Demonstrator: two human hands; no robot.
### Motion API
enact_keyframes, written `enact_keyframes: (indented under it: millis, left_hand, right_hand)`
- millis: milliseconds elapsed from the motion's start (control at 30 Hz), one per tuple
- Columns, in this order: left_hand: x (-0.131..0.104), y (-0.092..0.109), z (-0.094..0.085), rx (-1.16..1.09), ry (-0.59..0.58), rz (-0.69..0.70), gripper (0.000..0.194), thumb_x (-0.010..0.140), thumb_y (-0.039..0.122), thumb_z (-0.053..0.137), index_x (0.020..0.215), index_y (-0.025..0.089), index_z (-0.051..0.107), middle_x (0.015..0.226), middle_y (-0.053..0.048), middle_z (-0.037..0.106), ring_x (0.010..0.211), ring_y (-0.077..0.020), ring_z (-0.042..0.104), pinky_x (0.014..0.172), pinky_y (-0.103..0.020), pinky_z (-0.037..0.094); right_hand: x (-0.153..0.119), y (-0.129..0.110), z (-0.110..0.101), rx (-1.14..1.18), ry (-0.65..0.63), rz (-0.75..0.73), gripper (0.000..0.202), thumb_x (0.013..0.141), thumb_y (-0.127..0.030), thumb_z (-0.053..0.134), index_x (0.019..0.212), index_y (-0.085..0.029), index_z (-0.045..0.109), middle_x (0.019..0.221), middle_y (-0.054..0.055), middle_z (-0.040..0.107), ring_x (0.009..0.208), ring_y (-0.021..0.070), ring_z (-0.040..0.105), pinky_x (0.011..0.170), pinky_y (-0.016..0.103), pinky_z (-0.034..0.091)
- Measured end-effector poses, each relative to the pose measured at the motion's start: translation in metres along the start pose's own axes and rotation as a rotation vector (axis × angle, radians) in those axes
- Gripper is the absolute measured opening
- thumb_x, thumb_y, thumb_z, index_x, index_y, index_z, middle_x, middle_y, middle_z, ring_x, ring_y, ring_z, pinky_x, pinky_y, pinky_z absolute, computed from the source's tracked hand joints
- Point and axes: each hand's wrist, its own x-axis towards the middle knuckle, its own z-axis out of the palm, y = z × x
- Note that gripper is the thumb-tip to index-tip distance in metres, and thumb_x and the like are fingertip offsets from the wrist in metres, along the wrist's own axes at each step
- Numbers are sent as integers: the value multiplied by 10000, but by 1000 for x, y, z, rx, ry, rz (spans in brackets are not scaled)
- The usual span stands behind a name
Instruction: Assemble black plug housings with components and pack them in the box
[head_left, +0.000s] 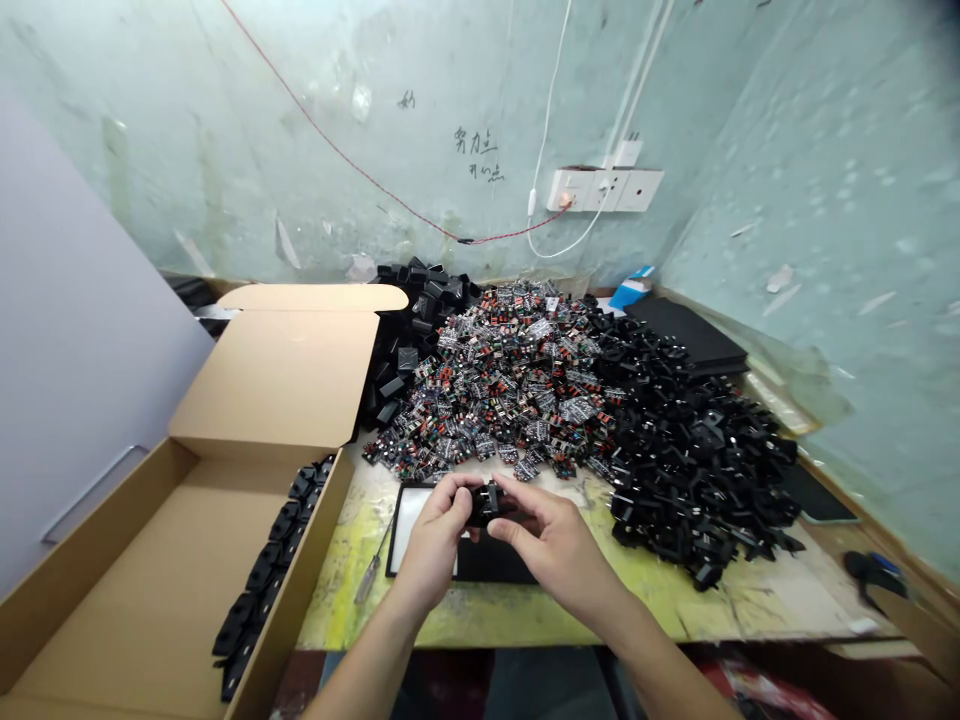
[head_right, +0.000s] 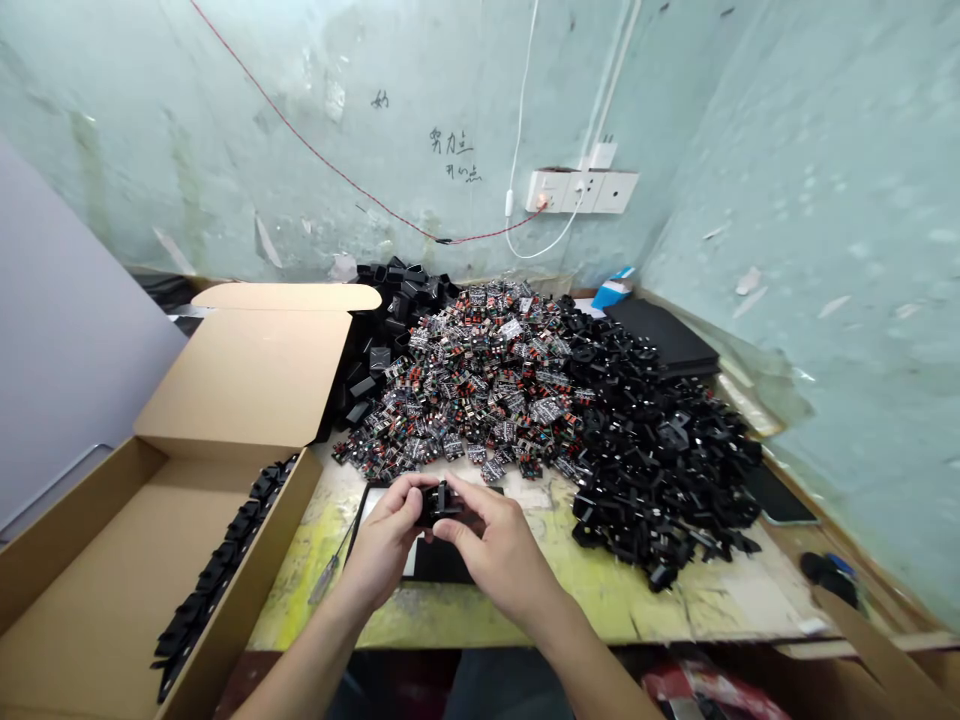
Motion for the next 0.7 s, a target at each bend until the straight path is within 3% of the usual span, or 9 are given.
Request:
enact_keyframes:
  millis: [500,700]
  left_hand:
    - [-4,5,5,286,23,109,329,990,523,581,1118,233,668,1018,-33,656,936,-217,575,790,-300,470]
    - [-7,8,12,439,28,262,295,975,482,624,1121,226,612,1026,-37,653,986,-235,600,890,-342,469]
  right_hand:
    - [-1,2,2,-233,43,-136,567,858,-146,746,1403,-301,719,1289,68,784,1114,286,748,979,430,618]
    - [-1,11,9,-243,144,-288,503,904,-129,658,1375,-284,739,1286,89,788,1143,287,763,978,425,641]
